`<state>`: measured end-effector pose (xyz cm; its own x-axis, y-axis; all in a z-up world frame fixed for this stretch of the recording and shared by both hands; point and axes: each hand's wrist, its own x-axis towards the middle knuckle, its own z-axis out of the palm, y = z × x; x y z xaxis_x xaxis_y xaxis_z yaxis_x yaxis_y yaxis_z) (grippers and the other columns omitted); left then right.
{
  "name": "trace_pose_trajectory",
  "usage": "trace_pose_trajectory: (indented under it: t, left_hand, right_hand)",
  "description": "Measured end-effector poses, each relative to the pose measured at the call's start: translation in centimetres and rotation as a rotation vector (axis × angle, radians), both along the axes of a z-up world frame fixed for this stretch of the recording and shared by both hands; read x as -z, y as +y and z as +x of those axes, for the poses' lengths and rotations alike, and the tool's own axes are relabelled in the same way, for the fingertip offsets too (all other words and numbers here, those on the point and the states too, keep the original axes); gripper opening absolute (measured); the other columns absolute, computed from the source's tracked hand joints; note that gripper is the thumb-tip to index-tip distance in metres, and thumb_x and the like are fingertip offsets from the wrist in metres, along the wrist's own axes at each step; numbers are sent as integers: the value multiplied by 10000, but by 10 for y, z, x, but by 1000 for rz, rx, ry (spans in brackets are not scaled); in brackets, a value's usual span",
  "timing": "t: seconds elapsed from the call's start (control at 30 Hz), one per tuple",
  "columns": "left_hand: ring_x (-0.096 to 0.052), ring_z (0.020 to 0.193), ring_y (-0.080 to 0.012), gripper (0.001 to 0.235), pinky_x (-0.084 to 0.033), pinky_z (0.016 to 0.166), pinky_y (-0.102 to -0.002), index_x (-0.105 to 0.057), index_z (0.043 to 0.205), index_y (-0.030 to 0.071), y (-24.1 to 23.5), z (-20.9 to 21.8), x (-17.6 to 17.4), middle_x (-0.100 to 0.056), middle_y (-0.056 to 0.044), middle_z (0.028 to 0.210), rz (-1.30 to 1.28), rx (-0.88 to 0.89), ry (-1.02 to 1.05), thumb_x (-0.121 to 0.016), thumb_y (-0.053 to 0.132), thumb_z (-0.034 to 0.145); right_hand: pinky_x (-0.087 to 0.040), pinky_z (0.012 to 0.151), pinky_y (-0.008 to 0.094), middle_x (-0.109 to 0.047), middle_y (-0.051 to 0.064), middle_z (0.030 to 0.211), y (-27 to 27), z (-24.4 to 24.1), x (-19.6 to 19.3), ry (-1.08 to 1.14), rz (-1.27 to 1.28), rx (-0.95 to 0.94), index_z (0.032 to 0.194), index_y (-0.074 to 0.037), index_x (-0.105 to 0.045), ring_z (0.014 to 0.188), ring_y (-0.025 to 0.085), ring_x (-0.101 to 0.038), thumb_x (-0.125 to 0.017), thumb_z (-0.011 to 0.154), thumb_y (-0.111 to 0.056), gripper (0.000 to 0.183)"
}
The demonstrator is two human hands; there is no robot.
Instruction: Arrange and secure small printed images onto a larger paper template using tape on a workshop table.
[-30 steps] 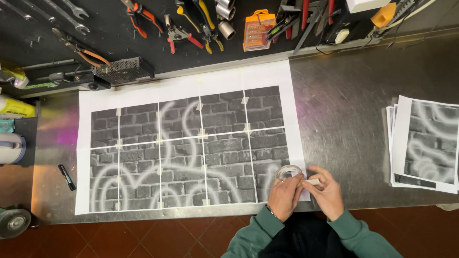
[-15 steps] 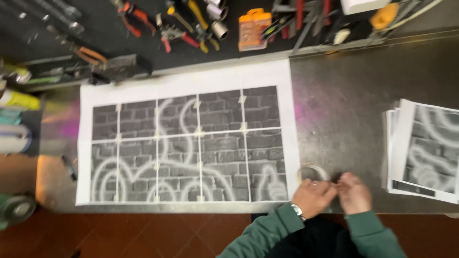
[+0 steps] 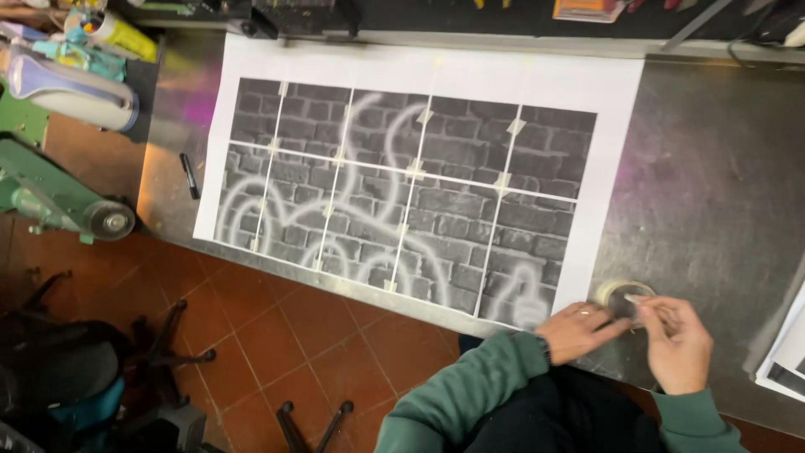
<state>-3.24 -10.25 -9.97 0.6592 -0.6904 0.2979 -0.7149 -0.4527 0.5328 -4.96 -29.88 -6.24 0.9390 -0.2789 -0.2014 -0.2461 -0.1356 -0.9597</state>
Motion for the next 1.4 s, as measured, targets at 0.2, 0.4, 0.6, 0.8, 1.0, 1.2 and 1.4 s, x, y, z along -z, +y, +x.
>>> trace_pose_trajectory:
  t: [0.2,0.4,0.6,0.8,1.0,1.2,1.4]
  left_hand:
    - [-575,1275,-338,520,-464,1106,-429,-558,1433,-48,141,-74,9,-544,-219,1520,289,-274,185,-598,100,936]
    - [-493,1372,-339,598,-379,1112,-455,-515,1466,-48,164,-95,1,-503,-213,1549,369,-415,179,-656,213,946]
    - [-438,1435,-382,577,-325,1194,-518,-507,1447,-42,177,-92,-11,-465,-219,1548,370,-381,156,-627,212,943]
    - [-410,1424,-433,514,-293,1190,-565,-518,1431,40,187,-87,-11,-384,-212,1612,293,-335,161,-574,155,933]
    - [-438,1458,-422,515,-317,1224,-516,-527,1427,-10,199,-81,-8,-415,-238,1620,200,-282,203,-560,112,927]
    - [-453,1460,-406,480,-320,1246,-493,-541,1409,-26,200,-86,6,-482,-251,1546,246,-299,142,-534,119,951]
    - [-499,1404,-408,483,-363,1208,-484,-562,1380,-46,197,-88,12,-518,-267,1509,347,-283,75,-543,153,941]
  right_hand:
    - [-559,899,343,-615,79,1314,67,25,-15,141,-56,-293,1077,6,-669,1109,196,-633,-665,961,-65,136]
    - [-577,894,364,-698,84,1071,129,36,12,204,-112,-634,1057,-44,-695,1007,214,-718,-675,951,-141,145]
    - [-575,831,405,-708,111,1023,192,65,12,207,-341,-942,1138,-51,-641,963,277,-716,-653,966,-168,209]
    - [-577,845,416,-710,108,993,202,62,44,229,-258,-923,1182,-66,-571,991,259,-725,-626,973,-161,235]
    - [-581,839,395,-705,87,965,201,59,55,247,-213,-839,1139,-62,-594,932,222,-720,-642,974,-166,200]
    - [-576,825,371,-706,71,941,201,57,67,243,-183,-784,1092,-55,-622,908,195,-704,-656,970,-175,175]
    - [-569,819,360,-698,59,923,205,60,56,256,-194,-802,1093,-60,-615,888,186,-696,-665,957,-180,188]
